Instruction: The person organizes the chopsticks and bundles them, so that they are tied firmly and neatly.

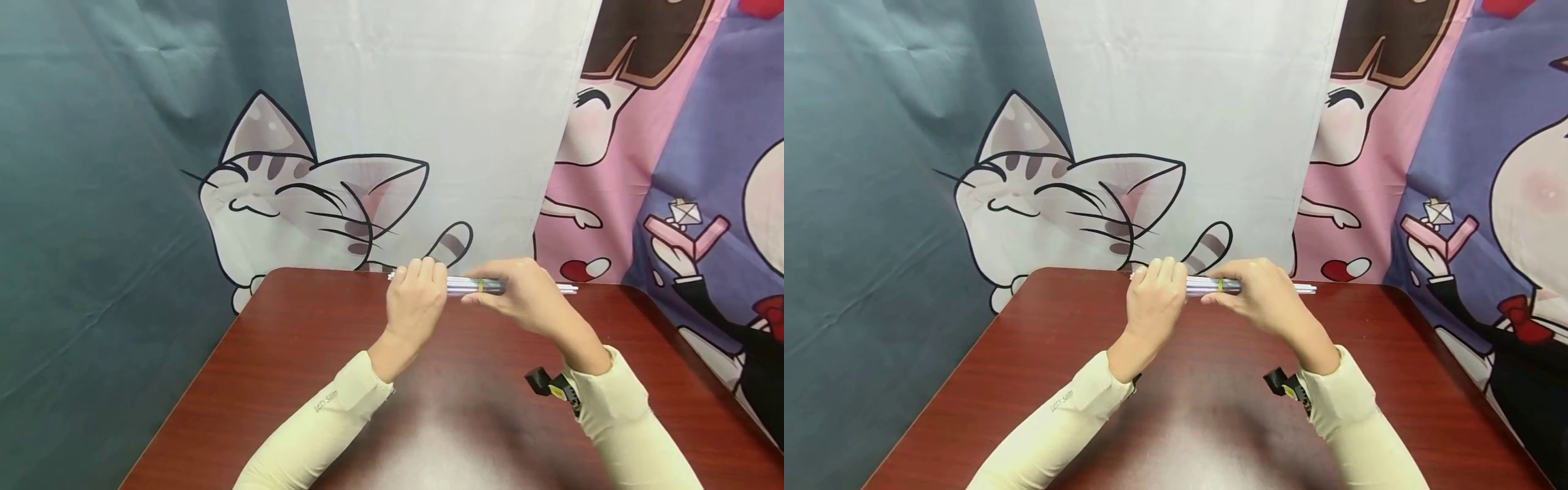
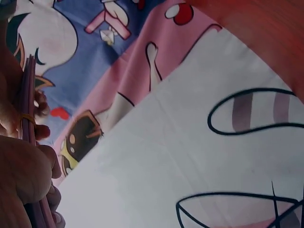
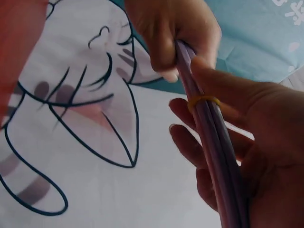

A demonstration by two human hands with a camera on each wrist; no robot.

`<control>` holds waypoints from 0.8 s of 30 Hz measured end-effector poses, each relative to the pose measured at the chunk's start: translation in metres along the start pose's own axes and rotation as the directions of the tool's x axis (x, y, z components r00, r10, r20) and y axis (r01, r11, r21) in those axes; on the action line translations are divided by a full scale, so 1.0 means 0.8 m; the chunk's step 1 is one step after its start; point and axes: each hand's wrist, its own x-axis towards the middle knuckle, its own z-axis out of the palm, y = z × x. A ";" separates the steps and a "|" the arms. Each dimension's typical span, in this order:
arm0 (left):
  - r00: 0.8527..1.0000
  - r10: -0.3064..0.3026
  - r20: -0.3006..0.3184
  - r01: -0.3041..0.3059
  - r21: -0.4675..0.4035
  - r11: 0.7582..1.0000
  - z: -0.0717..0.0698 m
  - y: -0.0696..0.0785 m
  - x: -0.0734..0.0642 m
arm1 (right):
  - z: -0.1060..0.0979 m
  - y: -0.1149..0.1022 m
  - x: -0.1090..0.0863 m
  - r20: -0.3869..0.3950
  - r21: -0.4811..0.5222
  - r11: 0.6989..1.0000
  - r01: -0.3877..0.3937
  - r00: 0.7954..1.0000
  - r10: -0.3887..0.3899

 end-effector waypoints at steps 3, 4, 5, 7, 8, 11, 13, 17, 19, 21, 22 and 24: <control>0.999 -0.033 -0.003 0.033 -0.003 0.999 0.003 -0.004 -0.001 | -0.004 0.004 -0.008 -0.061 -0.109 0.994 -0.001 0.998 -0.006; 0.999 -0.047 -0.003 0.047 -0.001 0.999 0.004 -0.007 -0.001 | -0.005 0.006 -0.010 -0.086 -0.154 0.988 0.005 0.996 -0.018; 0.998 -0.057 -0.002 0.057 -0.001 0.998 0.005 -0.010 -0.001 | -0.006 0.008 -0.013 -0.109 -0.210 0.978 0.013 0.993 -0.037; 0.998 -0.070 0.003 0.070 -0.005 0.998 0.006 -0.015 0.000 | -0.006 0.013 -0.018 -0.144 -0.324 0.945 0.037 0.986 -0.088; 0.997 -0.072 0.005 0.072 -0.008 0.997 0.006 -0.016 0.000 | -0.004 0.016 -0.020 -0.155 -0.369 0.928 0.055 0.981 -0.120; 0.997 -0.070 0.011 0.070 -0.020 0.997 0.006 -0.019 0.001 | 0.007 0.024 -0.025 -0.194 -0.498 0.863 0.089 0.958 -0.211; 0.997 -0.072 0.009 0.072 -0.033 0.997 0.007 -0.019 0.001 | 0.016 0.028 -0.026 -0.238 -0.571 0.816 0.088 0.934 -0.267; 0.998 -0.068 0.003 0.068 -0.046 0.997 0.008 -0.017 0.002 | 0.028 0.033 -0.024 -0.348 -0.644 0.763 0.043 0.872 -0.343; 0.998 -0.056 -0.011 0.056 -0.047 0.997 0.009 -0.016 0.003 | 0.031 0.037 -0.022 -0.402 -0.656 0.755 0.019 0.838 -0.370; 0.999 -0.039 -0.034 0.038 -0.045 0.998 0.010 -0.017 0.003 | 0.032 0.039 -0.019 -0.444 -0.666 0.746 0.000 0.803 -0.397; 0.998 -0.030 -0.049 0.028 -0.041 0.999 0.011 -0.017 0.003 | 0.033 0.041 -0.018 -0.459 -0.671 0.742 -0.006 0.788 -0.410; 0.997 -0.017 -0.078 0.013 -0.041 0.999 0.014 -0.019 0.002 | 0.034 0.044 -0.015 -0.479 -0.679 0.734 -0.015 0.766 -0.428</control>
